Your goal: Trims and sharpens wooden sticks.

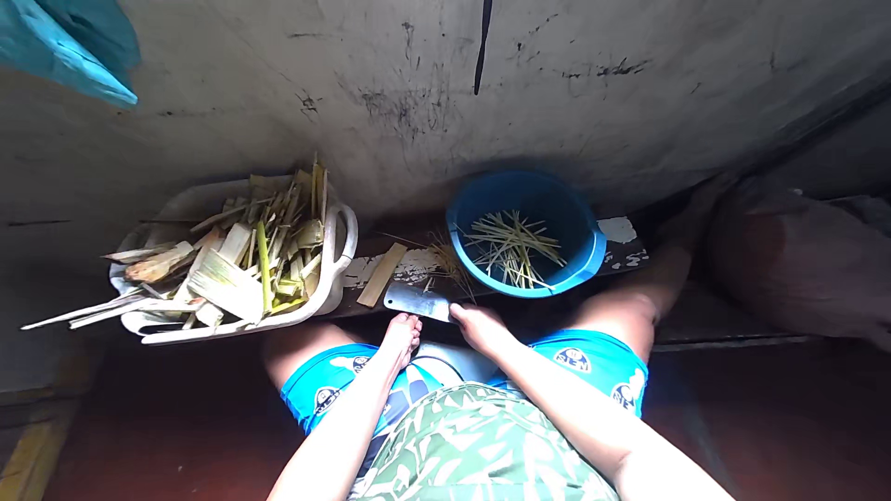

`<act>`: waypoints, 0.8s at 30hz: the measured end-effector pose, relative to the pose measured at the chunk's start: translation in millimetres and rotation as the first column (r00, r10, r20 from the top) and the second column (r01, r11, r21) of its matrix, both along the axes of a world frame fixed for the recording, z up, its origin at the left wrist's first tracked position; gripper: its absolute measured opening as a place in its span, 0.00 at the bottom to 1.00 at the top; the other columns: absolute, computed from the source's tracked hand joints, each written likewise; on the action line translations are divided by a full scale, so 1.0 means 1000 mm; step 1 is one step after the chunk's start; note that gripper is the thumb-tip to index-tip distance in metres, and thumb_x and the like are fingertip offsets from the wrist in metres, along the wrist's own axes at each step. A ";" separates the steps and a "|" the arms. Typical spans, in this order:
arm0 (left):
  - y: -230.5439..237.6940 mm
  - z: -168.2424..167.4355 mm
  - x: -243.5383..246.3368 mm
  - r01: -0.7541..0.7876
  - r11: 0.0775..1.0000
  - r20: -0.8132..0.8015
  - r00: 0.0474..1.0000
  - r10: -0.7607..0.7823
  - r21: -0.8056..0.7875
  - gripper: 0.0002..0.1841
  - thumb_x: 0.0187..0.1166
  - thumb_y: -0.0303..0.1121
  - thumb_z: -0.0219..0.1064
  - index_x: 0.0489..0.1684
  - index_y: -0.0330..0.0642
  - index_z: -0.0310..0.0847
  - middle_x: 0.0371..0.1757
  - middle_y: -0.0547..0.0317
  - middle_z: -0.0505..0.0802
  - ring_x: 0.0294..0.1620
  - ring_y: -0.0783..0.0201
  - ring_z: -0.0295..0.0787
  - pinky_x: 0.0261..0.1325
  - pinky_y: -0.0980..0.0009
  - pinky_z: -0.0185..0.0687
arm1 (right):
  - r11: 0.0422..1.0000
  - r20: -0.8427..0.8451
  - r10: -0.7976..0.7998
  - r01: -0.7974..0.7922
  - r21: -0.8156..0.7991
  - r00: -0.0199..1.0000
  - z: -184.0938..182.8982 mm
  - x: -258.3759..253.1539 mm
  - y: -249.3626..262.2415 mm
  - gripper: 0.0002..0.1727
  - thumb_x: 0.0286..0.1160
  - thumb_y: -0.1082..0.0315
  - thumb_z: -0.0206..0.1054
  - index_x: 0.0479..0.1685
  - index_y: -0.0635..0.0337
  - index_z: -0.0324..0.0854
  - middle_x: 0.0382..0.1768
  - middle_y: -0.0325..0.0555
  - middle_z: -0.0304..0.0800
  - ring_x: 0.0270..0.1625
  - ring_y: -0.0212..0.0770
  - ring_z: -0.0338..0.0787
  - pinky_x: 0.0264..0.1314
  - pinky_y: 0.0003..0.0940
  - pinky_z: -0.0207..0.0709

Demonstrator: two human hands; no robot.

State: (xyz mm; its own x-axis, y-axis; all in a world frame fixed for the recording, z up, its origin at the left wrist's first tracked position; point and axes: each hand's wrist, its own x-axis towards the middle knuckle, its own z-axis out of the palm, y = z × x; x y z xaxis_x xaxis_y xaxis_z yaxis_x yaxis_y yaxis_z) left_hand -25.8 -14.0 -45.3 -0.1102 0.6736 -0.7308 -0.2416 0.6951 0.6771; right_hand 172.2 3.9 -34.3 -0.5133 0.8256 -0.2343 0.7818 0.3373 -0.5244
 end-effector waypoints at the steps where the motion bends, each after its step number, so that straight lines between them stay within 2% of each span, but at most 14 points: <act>1: 0.000 -0.001 0.001 -0.014 1.000 -0.005 1.000 0.014 0.000 0.05 0.91 0.26 0.52 0.42 0.40 0.69 0.21 0.66 0.75 0.11 0.79 0.61 0.13 0.85 0.57 | 1.000 -0.014 0.015 -0.015 0.010 1.000 -0.001 -0.001 -0.002 0.17 0.85 0.71 0.53 0.65 0.55 0.80 0.52 0.60 0.90 0.56 0.62 0.91 0.57 0.61 0.82; 3: 0.000 0.001 0.004 -0.038 0.999 -0.019 0.999 0.038 -0.003 0.07 0.89 0.25 0.55 0.38 0.41 0.73 0.18 0.66 0.76 0.10 0.78 0.60 0.12 0.84 0.55 | 0.999 -0.051 0.037 -0.036 0.023 0.998 -0.003 0.000 -0.003 0.17 0.82 0.72 0.55 0.65 0.56 0.82 0.49 0.61 0.90 0.54 0.62 0.92 0.55 0.61 0.82; 6: 0.000 0.004 0.001 0.025 0.999 -0.009 1.000 -0.025 0.024 0.08 0.94 0.29 0.49 0.52 0.37 0.72 0.25 0.66 0.75 0.13 0.78 0.62 0.15 0.85 0.59 | 0.997 0.013 -0.058 0.058 -0.045 0.998 0.009 0.006 0.003 0.20 0.84 0.71 0.53 0.72 0.51 0.79 0.60 0.58 0.89 0.63 0.61 0.89 0.63 0.63 0.80; 10: -0.002 0.003 0.004 -0.037 0.999 -0.029 0.999 0.037 -0.013 0.04 0.89 0.23 0.52 0.46 0.38 0.71 0.22 0.64 0.77 0.11 0.78 0.63 0.13 0.85 0.58 | 1.000 0.003 0.023 -0.023 0.001 1.000 0.002 -0.003 -0.005 0.17 0.86 0.70 0.53 0.66 0.56 0.80 0.51 0.63 0.89 0.55 0.64 0.91 0.56 0.62 0.82; 13: 0.000 0.002 0.002 0.024 0.999 -0.005 1.000 -0.024 0.028 0.09 0.95 0.30 0.50 0.54 0.37 0.74 0.24 0.66 0.76 0.12 0.78 0.62 0.14 0.85 0.58 | 0.996 0.029 -0.081 0.082 -0.036 0.996 0.007 0.006 0.003 0.20 0.86 0.70 0.52 0.73 0.50 0.78 0.59 0.59 0.89 0.62 0.61 0.90 0.62 0.63 0.80; 17: -0.002 0.002 0.006 -0.024 1.000 -0.021 1.000 0.023 -0.018 0.04 0.90 0.23 0.51 0.46 0.39 0.70 0.22 0.65 0.76 0.11 0.79 0.62 0.13 0.85 0.58 | 1.000 0.013 0.003 -0.003 -0.001 1.000 0.004 -0.002 -0.004 0.17 0.86 0.71 0.52 0.67 0.56 0.79 0.51 0.63 0.89 0.55 0.64 0.91 0.55 0.63 0.82; 19: -0.001 0.003 0.003 0.028 1.000 0.001 1.000 -0.028 0.014 0.07 0.94 0.29 0.50 0.51 0.38 0.72 0.24 0.66 0.75 0.12 0.79 0.61 0.14 0.85 0.58 | 0.996 0.041 -0.069 0.071 -0.050 0.997 0.009 0.004 0.002 0.20 0.88 0.69 0.51 0.74 0.50 0.78 0.58 0.60 0.89 0.62 0.63 0.89 0.62 0.64 0.79; 20: 0.000 0.003 0.003 0.039 0.999 0.006 0.999 -0.039 0.029 0.09 0.95 0.31 0.49 0.53 0.37 0.73 0.24 0.66 0.75 0.12 0.78 0.61 0.14 0.85 0.57 | 0.996 0.047 -0.084 0.086 -0.037 0.995 0.006 0.006 0.003 0.20 0.87 0.69 0.52 0.74 0.49 0.78 0.58 0.60 0.89 0.61 0.63 0.89 0.61 0.64 0.80; 22: -0.003 0.000 0.004 0.023 1.000 -0.001 1.000 -0.023 0.010 0.06 0.94 0.29 0.50 0.48 0.39 0.70 0.22 0.66 0.75 0.11 0.79 0.61 0.14 0.85 0.57 | 0.999 0.021 -0.038 0.038 -0.006 0.999 0.001 0.000 -0.003 0.17 0.87 0.70 0.52 0.67 0.54 0.79 0.53 0.62 0.89 0.56 0.64 0.91 0.56 0.63 0.82; 24: -0.003 0.001 0.005 0.000 1.000 -0.011 1.000 0.000 -0.005 0.04 0.91 0.25 0.50 0.46 0.39 0.70 0.21 0.66 0.75 0.10 0.79 0.61 0.12 0.85 0.56 | 1.000 0.009 -0.019 0.019 -0.019 1.000 0.005 -0.001 -0.003 0.18 0.87 0.71 0.52 0.68 0.55 0.79 0.53 0.63 0.89 0.56 0.65 0.90 0.57 0.63 0.81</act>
State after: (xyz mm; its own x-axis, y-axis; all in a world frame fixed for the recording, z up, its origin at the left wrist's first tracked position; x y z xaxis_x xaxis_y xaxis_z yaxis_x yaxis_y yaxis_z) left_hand -21.1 -16.6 -44.0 -0.1179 0.6699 -0.7330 -0.2344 0.6985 0.6761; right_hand 171.2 0.9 -29.5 -0.4954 0.8306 -0.2544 0.7927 0.3124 -0.5235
